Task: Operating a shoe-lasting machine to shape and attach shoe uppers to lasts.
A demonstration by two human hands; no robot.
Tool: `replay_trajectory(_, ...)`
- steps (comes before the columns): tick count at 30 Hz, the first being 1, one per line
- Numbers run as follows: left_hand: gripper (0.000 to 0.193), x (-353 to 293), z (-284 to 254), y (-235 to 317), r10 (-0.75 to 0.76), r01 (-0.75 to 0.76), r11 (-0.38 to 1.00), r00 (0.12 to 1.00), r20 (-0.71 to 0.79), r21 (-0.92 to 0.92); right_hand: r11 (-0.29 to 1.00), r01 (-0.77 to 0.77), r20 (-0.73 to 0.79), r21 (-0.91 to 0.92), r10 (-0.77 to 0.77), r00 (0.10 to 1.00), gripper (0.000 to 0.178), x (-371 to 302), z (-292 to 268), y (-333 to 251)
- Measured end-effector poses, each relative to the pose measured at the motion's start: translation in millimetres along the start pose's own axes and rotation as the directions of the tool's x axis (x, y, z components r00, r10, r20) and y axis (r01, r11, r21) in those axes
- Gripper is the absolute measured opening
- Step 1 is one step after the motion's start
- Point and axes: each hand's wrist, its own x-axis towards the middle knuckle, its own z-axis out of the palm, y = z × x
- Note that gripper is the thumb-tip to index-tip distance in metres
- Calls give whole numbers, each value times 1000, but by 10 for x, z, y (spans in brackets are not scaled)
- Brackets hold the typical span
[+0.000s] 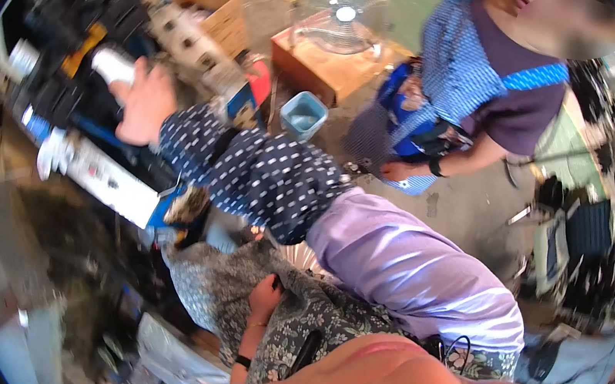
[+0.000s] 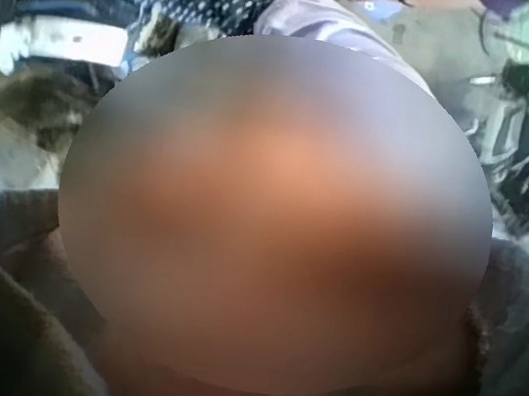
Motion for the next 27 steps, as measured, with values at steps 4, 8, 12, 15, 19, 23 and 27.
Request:
replay_trajectory(4,29,-21,-219,176,34,-30,999,992,-119,37,988,94,-209,-121,-118,971,66,151,-97,373)
replay_trajectory(8,32,-264,-61,17,-108,73,987,961,-253,-142,990,115,-167,-76,-127,978,77,74,65,330)
replay_trajectory(12,32,-543,117,5,-285,140,914,890,-355,-381,994,112,-106,-5,-112,988,75,99,182,264)
replay_trajectory(15,30,-681,117,98,-358,187,890,851,-385,-415,988,129,-129,83,-117,985,71,134,136,345)
replay_trajectory(19,28,-940,178,-50,-293,-77,730,862,-413,-679,922,386,-195,28,-373,907,70,-185,-73,426)
replay_trajectory(23,58,-1357,-458,128,-287,-327,108,894,-344,-939,707,671,-210,224,-637,742,77,-1045,-644,512)
replay_trajectory(27,98,-1729,-1221,326,39,-348,-292,926,-375,-891,318,850,-202,420,-881,429,71,-1963,-620,388)
